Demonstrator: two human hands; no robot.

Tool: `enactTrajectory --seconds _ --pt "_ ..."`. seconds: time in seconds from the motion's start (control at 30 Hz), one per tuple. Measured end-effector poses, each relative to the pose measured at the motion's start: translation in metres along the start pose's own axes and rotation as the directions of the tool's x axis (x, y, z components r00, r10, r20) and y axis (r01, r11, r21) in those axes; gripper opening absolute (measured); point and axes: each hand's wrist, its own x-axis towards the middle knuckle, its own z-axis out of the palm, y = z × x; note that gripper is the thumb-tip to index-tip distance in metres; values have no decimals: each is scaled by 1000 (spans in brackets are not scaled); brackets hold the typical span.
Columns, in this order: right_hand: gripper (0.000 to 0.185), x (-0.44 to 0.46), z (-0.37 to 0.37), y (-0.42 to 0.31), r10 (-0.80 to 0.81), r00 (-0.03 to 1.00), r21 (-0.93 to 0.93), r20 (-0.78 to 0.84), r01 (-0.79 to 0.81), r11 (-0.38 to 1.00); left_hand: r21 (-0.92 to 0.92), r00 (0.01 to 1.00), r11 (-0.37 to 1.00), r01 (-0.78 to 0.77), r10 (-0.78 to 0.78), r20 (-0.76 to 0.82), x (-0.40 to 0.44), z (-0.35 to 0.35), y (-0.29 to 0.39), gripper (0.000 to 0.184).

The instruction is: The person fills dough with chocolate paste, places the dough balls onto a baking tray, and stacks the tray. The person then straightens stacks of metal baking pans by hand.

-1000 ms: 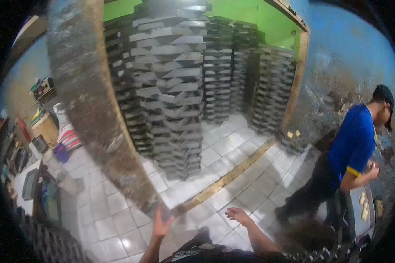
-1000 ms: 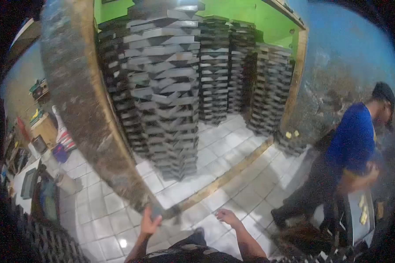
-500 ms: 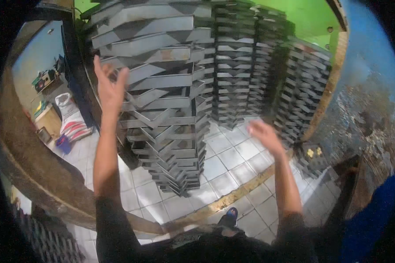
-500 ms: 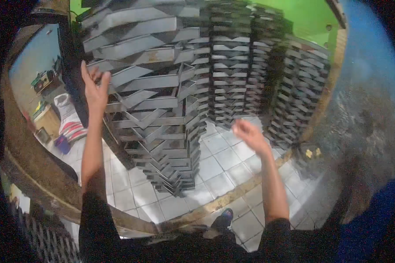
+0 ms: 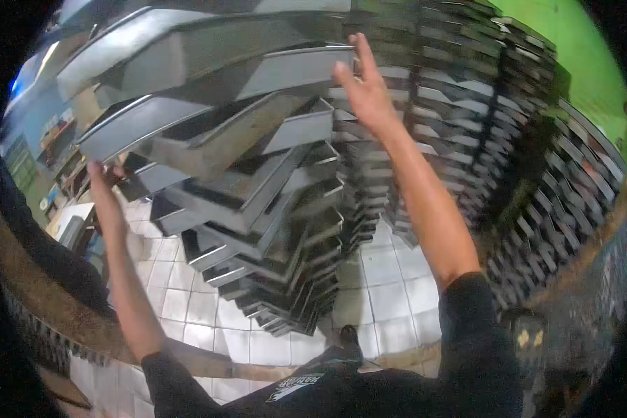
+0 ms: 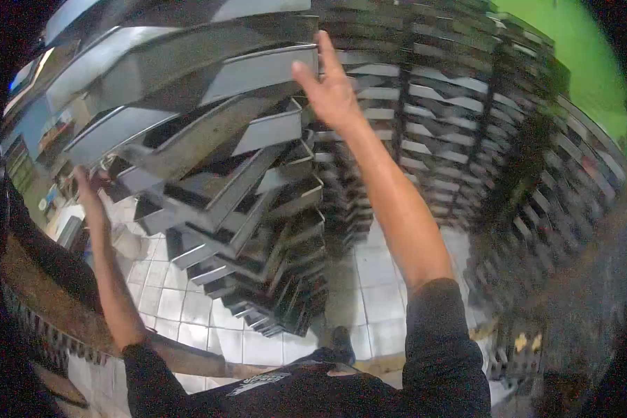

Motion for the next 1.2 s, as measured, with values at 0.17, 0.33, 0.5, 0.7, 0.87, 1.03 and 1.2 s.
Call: enactTrajectory --seconds 0.17,0.33,0.5,0.7,0.87,1.03,1.2 --pt "86 30 35 51 -330 944 16 -18 330 944 -73 948 951 300 -306 -82 24 -19 -19 66" --pt "97 62 37 77 -394 919 132 37 386 913 68 884 969 238 -187 -429 43 1 -37 83" --pt "84 76 3 148 -386 910 604 149 225 764 377 930 926 -36 169 -327 -23 46 13 64" --pt "55 83 -8 336 -257 919 460 299 97 883 688 793 723 58 385 -471 -187 170 64 70" --pt "82 72 18 400 -322 793 546 518 -16 838 263 428 767 586 -17 -904 -301 308 3 53" --pt "86 66 45 408 -454 618 663 642 -151 733 26 489 773 634 -375 -788 -405 429 -74 87" --pt "69 34 73 394 -434 852 901 292 -93 424 -115 325 671 732 -493 -807 -438 488 -121 79"
